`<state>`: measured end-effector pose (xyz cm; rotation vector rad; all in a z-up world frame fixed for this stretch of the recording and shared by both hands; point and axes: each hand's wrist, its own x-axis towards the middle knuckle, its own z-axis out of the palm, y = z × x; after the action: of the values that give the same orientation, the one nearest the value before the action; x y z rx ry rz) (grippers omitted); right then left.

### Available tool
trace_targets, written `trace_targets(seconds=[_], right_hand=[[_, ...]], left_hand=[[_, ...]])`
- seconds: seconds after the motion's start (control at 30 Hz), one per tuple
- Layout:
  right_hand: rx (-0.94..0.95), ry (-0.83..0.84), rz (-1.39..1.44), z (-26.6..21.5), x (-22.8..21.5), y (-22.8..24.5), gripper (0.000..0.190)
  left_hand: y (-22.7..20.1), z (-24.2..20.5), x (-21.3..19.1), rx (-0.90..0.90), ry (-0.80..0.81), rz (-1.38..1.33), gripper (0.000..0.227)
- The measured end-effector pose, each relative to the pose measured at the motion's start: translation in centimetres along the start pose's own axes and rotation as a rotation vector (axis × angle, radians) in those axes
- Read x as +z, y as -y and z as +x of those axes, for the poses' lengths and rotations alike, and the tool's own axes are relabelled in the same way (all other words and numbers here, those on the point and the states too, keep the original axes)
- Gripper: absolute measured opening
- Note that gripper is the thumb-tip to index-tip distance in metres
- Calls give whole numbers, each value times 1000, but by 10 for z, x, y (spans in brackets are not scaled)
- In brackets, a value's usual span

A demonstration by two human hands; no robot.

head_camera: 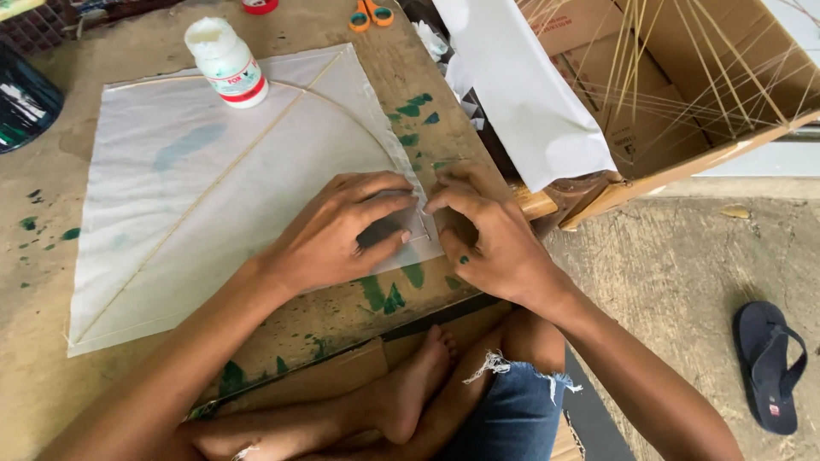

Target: Assembling a kite by applying glue to paper and attaching bamboo sticks to form the frame.

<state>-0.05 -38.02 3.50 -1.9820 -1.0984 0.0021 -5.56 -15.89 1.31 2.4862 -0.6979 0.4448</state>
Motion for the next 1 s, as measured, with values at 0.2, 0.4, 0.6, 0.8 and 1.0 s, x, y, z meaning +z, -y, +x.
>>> trace_targets(seconds=[0.2, 0.4, 0.6, 0.8, 1.0], right_hand=[[-22, -3, -53, 1, 3, -3, 29], [-50, 4, -88, 5, 1, 5, 30], [-68, 9, -105, 6, 1, 8, 30], [-84, 19, -121, 7, 2, 4, 33], [-93, 44, -176, 8, 2, 11, 34]], left_hand=[[-3, 0, -2, -42, 22, -19, 33], [-1, -1, -3, -35, 36, 11, 31], [2, -3, -1, -40, 41, -2, 31], [0, -2, -3, -32, 39, -9, 31], [1, -2, -2, -33, 45, -11, 31]])
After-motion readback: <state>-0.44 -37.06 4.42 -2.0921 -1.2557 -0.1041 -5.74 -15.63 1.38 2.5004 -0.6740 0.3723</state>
